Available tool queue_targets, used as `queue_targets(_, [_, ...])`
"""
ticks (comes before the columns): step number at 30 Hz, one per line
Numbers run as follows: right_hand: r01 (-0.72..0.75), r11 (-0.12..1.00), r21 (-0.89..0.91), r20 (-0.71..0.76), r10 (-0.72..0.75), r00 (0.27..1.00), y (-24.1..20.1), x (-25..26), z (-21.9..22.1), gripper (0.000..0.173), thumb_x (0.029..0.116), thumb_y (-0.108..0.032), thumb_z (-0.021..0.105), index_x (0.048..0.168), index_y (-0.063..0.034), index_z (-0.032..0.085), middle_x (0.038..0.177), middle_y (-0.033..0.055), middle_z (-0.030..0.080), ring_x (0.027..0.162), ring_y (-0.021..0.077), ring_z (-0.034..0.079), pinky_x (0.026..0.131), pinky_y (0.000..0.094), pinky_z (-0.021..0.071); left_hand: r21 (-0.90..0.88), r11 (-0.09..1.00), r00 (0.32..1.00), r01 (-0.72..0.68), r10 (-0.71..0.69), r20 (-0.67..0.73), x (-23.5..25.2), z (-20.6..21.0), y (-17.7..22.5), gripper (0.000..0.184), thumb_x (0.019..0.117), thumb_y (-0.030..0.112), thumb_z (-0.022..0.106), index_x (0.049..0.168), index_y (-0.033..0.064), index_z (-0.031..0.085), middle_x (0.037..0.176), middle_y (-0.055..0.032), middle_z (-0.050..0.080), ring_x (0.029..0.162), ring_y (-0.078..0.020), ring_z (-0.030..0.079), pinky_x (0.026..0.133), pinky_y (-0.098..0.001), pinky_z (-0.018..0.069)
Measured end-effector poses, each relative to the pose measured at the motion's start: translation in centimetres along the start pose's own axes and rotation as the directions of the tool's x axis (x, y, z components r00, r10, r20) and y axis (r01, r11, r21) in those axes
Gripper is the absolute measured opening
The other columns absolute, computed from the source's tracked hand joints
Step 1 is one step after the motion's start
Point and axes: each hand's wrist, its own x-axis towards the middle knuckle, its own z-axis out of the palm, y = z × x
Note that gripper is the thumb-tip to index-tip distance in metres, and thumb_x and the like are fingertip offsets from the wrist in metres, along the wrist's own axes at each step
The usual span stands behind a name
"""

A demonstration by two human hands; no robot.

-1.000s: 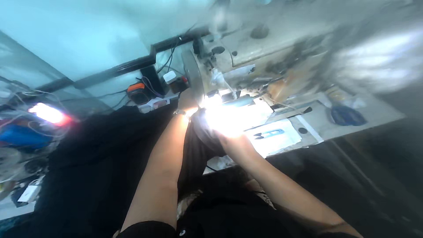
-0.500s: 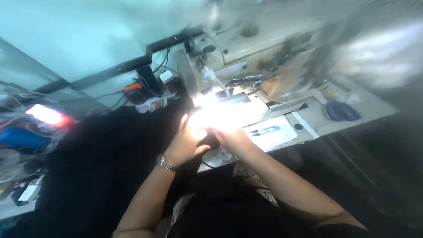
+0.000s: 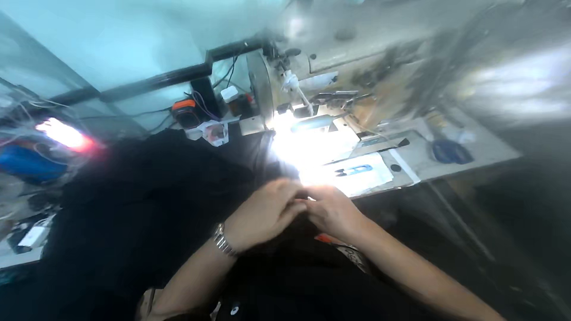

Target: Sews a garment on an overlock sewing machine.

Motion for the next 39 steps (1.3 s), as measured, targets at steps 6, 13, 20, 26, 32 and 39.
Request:
queue_targets(6, [-0.003, 1.000, 0.010, -0.070, 0.003, 0.998, 0.1, -0.9, -0.4, 0.028, 0.0959, -0.009, 0.057, 0.115, -0.0152, 0.077, 0.125, 0.0036, 0.073, 0.110, 0.0202, 0.070, 0.094, 0.0378, 0.0572, 0.447, 0.811, 0.910, 0.379, -0.239, -0.338, 3.4, 3.8, -5.2, 0.057, 0.1068, 0.050, 0.042, 0.145, 0.0101, 0.057, 0.148, -0.0142, 0.057, 0.141, -0.0325, 0.051, 0.117, -0.0736, 0.0220])
queue_targets(13, [0.003, 1.000, 0.013, -0.118, -0.001, 0.993, 0.7, -1.4, 0.5, 0.030, 0.0962, -0.008, 0.054, 0.115, -0.0138, 0.076, 0.123, 0.0046, 0.073, 0.108, 0.0187, 0.071, 0.091, 0.0341, 0.0580, 0.395, 0.863, 0.937, 0.314, -0.217, -0.273, 2.9, 3.5, -5.3, 0.050, 0.1078, 0.041, 0.044, 0.144, 0.0103, 0.059, 0.151, -0.0158, 0.054, 0.145, -0.0318, 0.046, 0.115, -0.0578, 0.0389])
queue_targets(20, [-0.022, 1.000, 0.006, -0.106, 0.023, 0.994, 2.4, 2.8, 0.4, 0.025, 0.1018, -0.013, 0.053, 0.109, -0.0110, 0.077, 0.118, 0.0054, 0.075, 0.100, 0.0195, 0.075, 0.079, 0.0368, 0.0619, 0.154, 0.957, 0.925, 0.247, -0.185, -0.332, 6.3, 1.7, -9.8, 0.041, 0.1072, 0.026, 0.047, 0.140, 0.0064, 0.062, 0.145, -0.0124, 0.060, 0.141, -0.0268, 0.051, 0.121, -0.0470, 0.0367])
queue_targets(26, [-0.079, 0.992, -0.096, -0.172, 0.062, 0.983, 4.7, 6.3, 1.4, 0.021, 0.0995, -0.018, 0.059, 0.103, -0.0155, 0.080, 0.079, 0.0069, 0.073, 0.071, 0.0258, 0.072, 0.059, 0.0474, 0.0583, 0.080, 0.991, 0.926, 0.103, -0.066, -0.372, 10.2, -0.2, -14.9, 0.020, 0.0996, 0.013, 0.059, 0.107, 0.0013, 0.073, 0.122, -0.0152, 0.069, 0.120, -0.0270, 0.065, 0.106, -0.0462, 0.0507])
queue_targets(32, [-0.126, 0.992, 0.003, -0.248, 0.123, 0.961, 5.4, 7.7, 2.7, 0.019, 0.0984, -0.017, 0.064, 0.110, -0.0168, 0.079, 0.101, 0.0073, 0.076, 0.094, 0.0249, 0.073, 0.080, 0.0493, 0.0606, 0.048, 0.997, 0.846, 0.060, -0.026, -0.533, 10.5, -0.5, -16.9, 0.018, 0.1011, 0.016, 0.060, 0.102, 0.0044, 0.075, 0.120, -0.0112, 0.070, 0.118, -0.0199, 0.065, 0.104, -0.0368, 0.0516])
queue_targets(39, [-0.184, 0.983, 0.022, -0.182, 0.185, 0.966, 5.2, 7.2, 1.9, 0.020, 0.0952, -0.011, 0.067, 0.110, -0.0151, 0.080, 0.094, 0.0122, 0.076, 0.086, 0.0320, 0.074, 0.072, 0.0545, 0.0599, 0.155, 0.987, 0.872, -0.043, 0.113, -0.476, 2.5, -2.4, -8.2, 0.046, 0.1066, 0.033, 0.049, 0.077, 0.0045, 0.070, 0.087, -0.0086, 0.069, 0.095, -0.0221, 0.068, 0.104, -0.0446, 0.0489])
